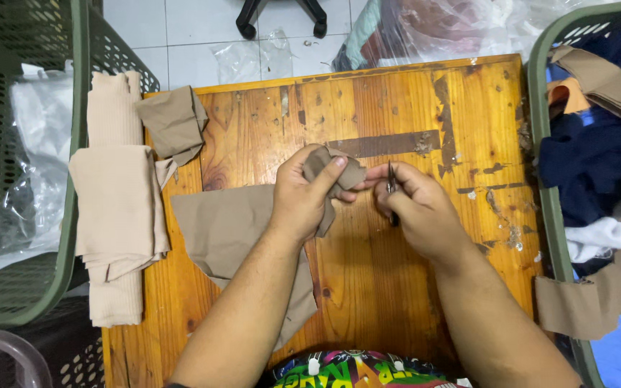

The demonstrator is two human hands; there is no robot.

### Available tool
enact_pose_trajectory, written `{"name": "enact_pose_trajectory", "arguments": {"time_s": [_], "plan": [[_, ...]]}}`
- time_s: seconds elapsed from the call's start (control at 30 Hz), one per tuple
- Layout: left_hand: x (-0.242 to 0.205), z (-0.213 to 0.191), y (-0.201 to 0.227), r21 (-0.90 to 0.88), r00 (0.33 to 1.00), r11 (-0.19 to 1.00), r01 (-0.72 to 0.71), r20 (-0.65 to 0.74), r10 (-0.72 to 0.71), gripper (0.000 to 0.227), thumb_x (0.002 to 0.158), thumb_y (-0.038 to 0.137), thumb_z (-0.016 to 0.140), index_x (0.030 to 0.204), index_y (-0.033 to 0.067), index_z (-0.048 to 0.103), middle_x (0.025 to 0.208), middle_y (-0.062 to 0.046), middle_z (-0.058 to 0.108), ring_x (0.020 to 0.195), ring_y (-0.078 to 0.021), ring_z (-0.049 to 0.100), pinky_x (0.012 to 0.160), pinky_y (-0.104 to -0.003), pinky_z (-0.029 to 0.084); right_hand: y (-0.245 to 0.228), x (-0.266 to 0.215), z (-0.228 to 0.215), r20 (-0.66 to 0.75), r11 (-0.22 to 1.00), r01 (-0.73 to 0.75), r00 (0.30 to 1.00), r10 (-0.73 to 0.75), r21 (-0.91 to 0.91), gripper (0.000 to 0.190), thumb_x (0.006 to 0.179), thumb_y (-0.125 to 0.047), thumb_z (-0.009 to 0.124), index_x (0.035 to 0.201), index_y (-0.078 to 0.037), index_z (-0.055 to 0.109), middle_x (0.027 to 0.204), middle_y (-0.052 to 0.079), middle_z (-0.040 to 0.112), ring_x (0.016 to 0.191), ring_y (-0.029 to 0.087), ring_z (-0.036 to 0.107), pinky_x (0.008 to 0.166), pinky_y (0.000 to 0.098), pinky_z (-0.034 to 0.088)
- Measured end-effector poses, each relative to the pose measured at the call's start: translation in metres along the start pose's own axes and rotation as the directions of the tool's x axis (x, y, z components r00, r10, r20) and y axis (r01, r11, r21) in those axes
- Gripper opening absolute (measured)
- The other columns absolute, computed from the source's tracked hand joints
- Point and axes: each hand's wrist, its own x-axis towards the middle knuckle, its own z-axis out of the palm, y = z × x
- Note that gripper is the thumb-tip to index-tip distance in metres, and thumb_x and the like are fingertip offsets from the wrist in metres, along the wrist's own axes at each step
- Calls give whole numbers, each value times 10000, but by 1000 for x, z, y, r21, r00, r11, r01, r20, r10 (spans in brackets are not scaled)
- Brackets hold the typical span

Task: The person uses scissors to cut a piece of brown fabric on a wooden table. They trim the edges and cut the fabric into smaller pieces, placing the cut pieces into a nearby basket. The person also picks up and folds another piece of fabric from the basket.

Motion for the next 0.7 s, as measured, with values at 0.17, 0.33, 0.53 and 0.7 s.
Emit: {"name": "enact_pose_trajectory", "arguments": {"time_s": [0.17, 0.33, 0.53, 0.7], "plan": [[-1, -4, -3, 162, 997, 986, -37, 67, 27, 88, 789, 87, 612, 742, 26, 570, 669, -160, 609, 439, -184, 588, 327, -206, 479, 14, 8, -5, -129, 953, 183, 967, -218, -240, 226, 749, -44, 629, 962, 20, 591, 706, 64, 500, 497, 60, 407, 430, 169, 327], [-7, 0, -5, 406, 986, 909, -88, 162, 23, 134, 794, 114, 598, 669, 72, 621, 482, -50, 552, 350, -89, 513, 333, -173, 415, 4, 9, 2, -71, 891, 344, 922, -380, -298, 205, 681, -13, 732, 853, 31, 631, 711, 72, 533, 434, 46, 371, 389, 165, 307], [-5, -5, -8, 467, 973, 880, -89, 230, -24, 189, 817, 203, 575, 668, 100, 627, 373, -15, 452, 353, -60, 470, 358, -160, 379, 4, 6, -3, -74, 917, 289, 944, -321, -275, 53, 745, 25, 660, 793, 10, 644, 605, 48, 517, 469, 51, 367, 431, 171, 297], [-7, -5, -8, 404, 995, 912, -71, 92, 37, 51, 747, 84, 639, 790, 57, 636, 548, -74, 575, 421, -100, 540, 380, -183, 420, 0, 3, 5, -160, 988, 122, 981, -107, 90, 195, 857, -32, 447, 991, 73, 542, 719, 98, 516, 452, 54, 332, 376, 171, 305]]}}
